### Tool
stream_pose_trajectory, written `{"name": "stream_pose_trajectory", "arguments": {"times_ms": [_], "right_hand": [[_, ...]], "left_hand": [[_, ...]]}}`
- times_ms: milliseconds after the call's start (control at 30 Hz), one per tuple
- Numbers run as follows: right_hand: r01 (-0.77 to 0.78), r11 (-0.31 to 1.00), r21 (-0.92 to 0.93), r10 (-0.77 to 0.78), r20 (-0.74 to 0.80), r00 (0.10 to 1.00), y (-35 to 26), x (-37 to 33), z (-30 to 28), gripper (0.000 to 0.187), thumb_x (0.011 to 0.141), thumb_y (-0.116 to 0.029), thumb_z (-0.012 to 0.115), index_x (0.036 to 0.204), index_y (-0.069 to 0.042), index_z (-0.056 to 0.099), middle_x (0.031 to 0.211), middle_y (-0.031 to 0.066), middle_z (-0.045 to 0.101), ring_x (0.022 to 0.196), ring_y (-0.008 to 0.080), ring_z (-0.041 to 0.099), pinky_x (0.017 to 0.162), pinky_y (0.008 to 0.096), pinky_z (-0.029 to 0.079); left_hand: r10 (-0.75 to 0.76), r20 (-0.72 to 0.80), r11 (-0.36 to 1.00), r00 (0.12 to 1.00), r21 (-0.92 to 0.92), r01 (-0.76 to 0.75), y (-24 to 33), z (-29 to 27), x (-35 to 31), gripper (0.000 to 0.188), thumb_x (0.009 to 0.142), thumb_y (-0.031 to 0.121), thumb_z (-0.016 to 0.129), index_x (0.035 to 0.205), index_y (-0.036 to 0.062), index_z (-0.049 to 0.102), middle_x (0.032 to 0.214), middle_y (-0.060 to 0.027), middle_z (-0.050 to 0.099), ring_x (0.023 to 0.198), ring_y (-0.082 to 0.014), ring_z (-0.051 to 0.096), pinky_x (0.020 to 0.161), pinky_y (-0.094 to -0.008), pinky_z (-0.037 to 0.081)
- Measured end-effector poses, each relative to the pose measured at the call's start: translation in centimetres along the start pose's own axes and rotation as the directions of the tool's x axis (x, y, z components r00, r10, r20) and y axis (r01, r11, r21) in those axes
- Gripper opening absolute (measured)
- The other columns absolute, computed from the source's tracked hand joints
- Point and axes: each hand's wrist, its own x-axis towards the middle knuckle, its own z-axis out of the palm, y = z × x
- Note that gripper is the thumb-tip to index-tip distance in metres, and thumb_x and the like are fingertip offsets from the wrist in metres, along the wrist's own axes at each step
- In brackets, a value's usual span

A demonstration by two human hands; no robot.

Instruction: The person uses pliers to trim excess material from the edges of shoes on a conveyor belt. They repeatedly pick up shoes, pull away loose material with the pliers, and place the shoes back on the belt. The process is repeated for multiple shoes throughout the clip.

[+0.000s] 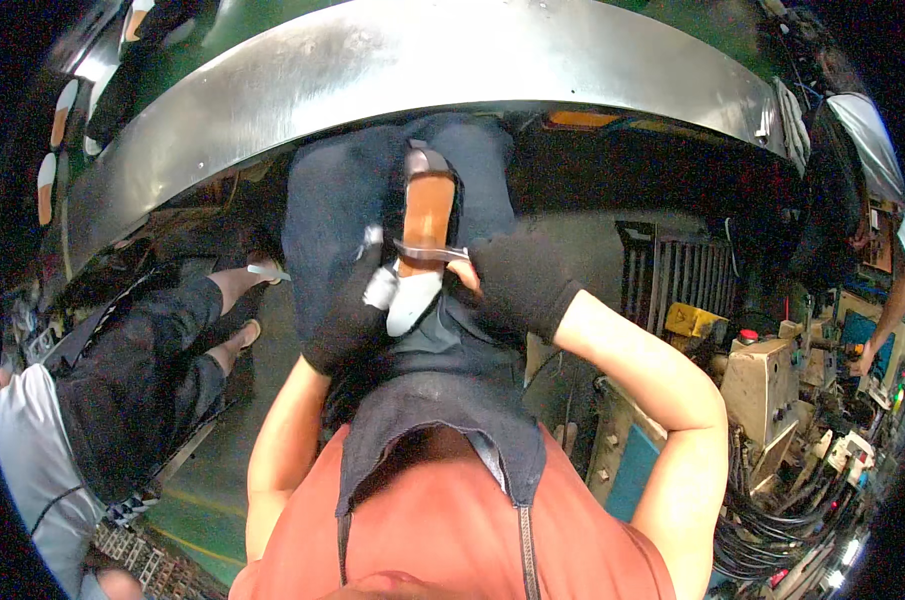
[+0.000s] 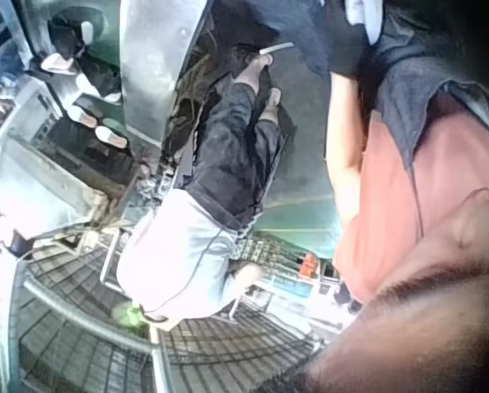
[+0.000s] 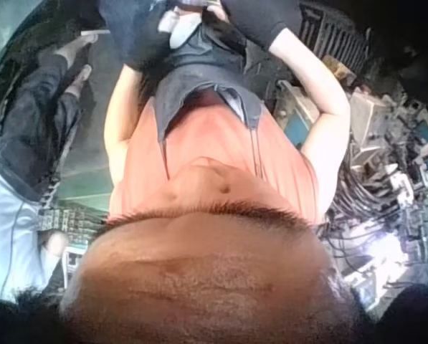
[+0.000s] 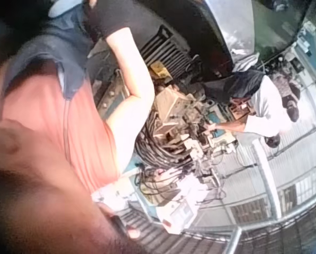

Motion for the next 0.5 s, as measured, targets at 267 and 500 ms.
{"name": "stream_pose_trajectory", "arguments": {"times_ms": [267, 500], "right_hand": [[0.002, 0.97, 0.244, -0.115, 0.448, 0.887, 4.8, -0.7, -3.7, 0.043, 0.097, -0.038, 0.048, 0.081, 0.0, 0.059, 0.07, 0.0145, 0.064, 0.062, 0.0279, 0.066, 0.054, 0.0386, 0.049], [0.294, 0.907, 0.301, -0.274, -0.106, 0.956, -4.4, -1.9, -6.1, 0.041, 0.094, -0.041, 0.049, 0.095, -0.002, 0.064, 0.085, 0.0246, 0.061, 0.081, 0.04, 0.062, 0.069, 0.0448, 0.048]], "left_hand": [[0.487, -0.294, 0.668, 0.822, 0.732, -0.134, -2.2, 5.1, 5.0, 0.068, 0.092, 0.033, 0.051, 0.136, -0.0126, 0.026, 0.135, -0.0388, 0.034, 0.127, -0.053, 0.033, 0.108, -0.0514, 0.028], [0.263, -0.324, 0.935, 0.909, 0.318, -0.157, -2.9, 2.4, 2.3, 0.081, 0.083, 0.024, 0.065, 0.14, -0.0099, 0.02, 0.14, -0.034, 0.032, 0.13, -0.0459, 0.034, 0.108, -0.0453, 0.03]]}}
